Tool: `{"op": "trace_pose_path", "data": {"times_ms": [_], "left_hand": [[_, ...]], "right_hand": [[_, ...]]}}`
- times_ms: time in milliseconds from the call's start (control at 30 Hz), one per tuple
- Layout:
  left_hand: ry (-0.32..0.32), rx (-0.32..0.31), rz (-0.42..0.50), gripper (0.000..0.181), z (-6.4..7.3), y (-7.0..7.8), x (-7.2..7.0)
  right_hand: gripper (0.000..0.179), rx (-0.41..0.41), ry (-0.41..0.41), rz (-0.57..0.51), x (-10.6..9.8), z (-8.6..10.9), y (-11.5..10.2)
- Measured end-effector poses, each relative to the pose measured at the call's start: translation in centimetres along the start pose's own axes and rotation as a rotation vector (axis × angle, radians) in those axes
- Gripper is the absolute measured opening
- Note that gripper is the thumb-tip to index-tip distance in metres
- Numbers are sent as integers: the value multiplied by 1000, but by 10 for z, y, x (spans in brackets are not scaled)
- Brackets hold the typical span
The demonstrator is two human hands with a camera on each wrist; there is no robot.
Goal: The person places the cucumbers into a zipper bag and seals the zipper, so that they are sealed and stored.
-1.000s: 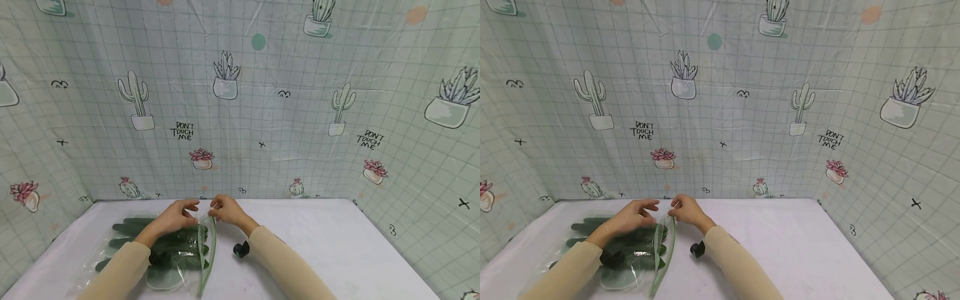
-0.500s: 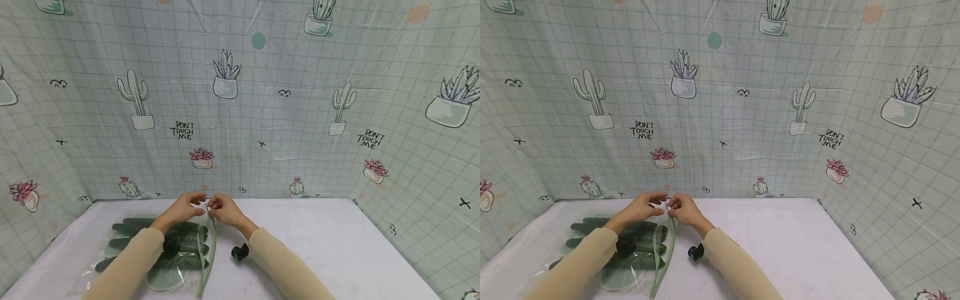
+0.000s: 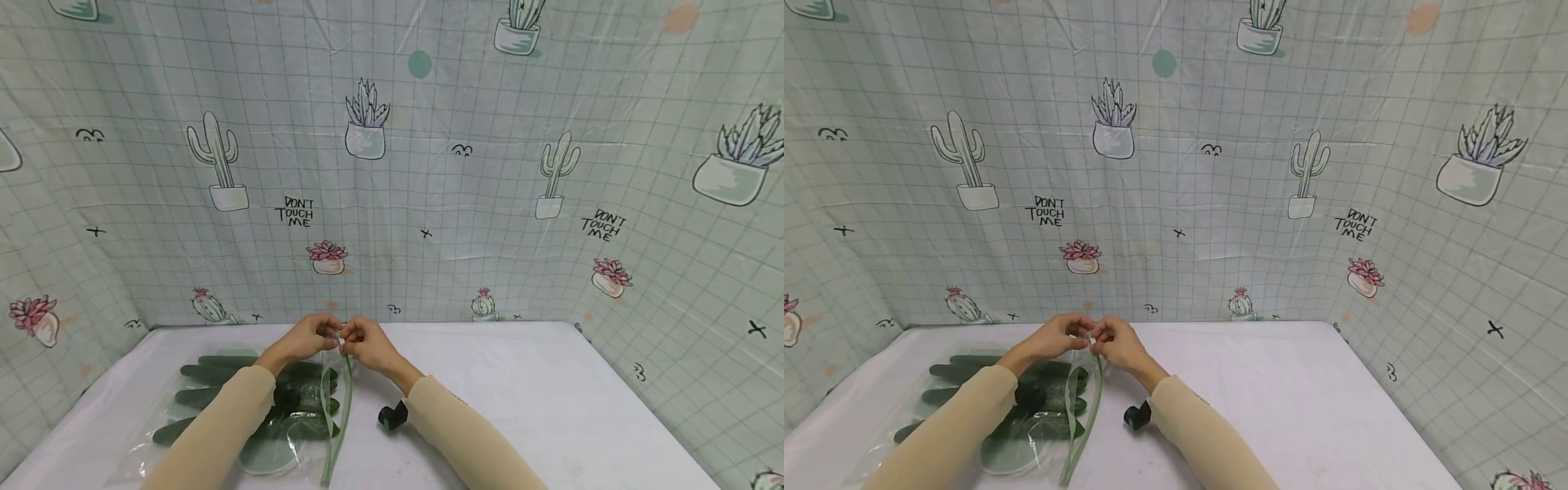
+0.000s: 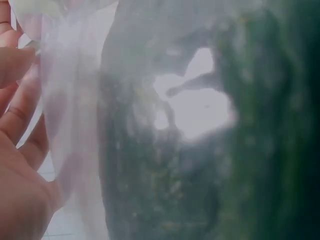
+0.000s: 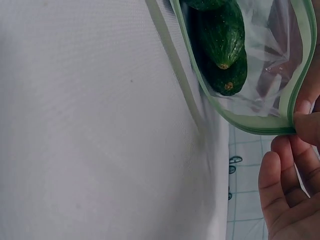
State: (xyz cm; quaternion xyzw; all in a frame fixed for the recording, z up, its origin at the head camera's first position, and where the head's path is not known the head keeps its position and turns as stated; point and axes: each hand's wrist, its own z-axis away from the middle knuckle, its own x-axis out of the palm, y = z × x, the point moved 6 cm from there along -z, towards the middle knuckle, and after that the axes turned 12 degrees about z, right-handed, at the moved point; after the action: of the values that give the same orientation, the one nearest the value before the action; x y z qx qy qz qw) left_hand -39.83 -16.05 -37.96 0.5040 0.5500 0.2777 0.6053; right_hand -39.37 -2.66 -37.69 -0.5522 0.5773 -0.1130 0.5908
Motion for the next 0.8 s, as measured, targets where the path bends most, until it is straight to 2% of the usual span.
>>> {"op": "trace_pose_path", "data": {"times_ms": [133,200,300,367,433,633,800], "left_hand": [[-15,12,32,19,-1,-2,0],[-18,23,44,16,4,7,1],[-10,31,54,14,4,7,1],[-1,30,59,13,3,7,2],[10,24,62,12,-2,-3,1],[33,35,30,9,0,3,-2],[93,-24,20,13,-5,-2,-5]], "right_hand": [[13,-1,8,-10,6,-8,18],[12,5,5,-13,9,-12,27],[12,17,3,-31,11,-12,30],[11,40,7,-32,11,-12,30],[11,73,11,-39,11,-11,31],[13,158,17,-45,14,-9,35],[15,250,-17,-71,19,-2,38]]}}
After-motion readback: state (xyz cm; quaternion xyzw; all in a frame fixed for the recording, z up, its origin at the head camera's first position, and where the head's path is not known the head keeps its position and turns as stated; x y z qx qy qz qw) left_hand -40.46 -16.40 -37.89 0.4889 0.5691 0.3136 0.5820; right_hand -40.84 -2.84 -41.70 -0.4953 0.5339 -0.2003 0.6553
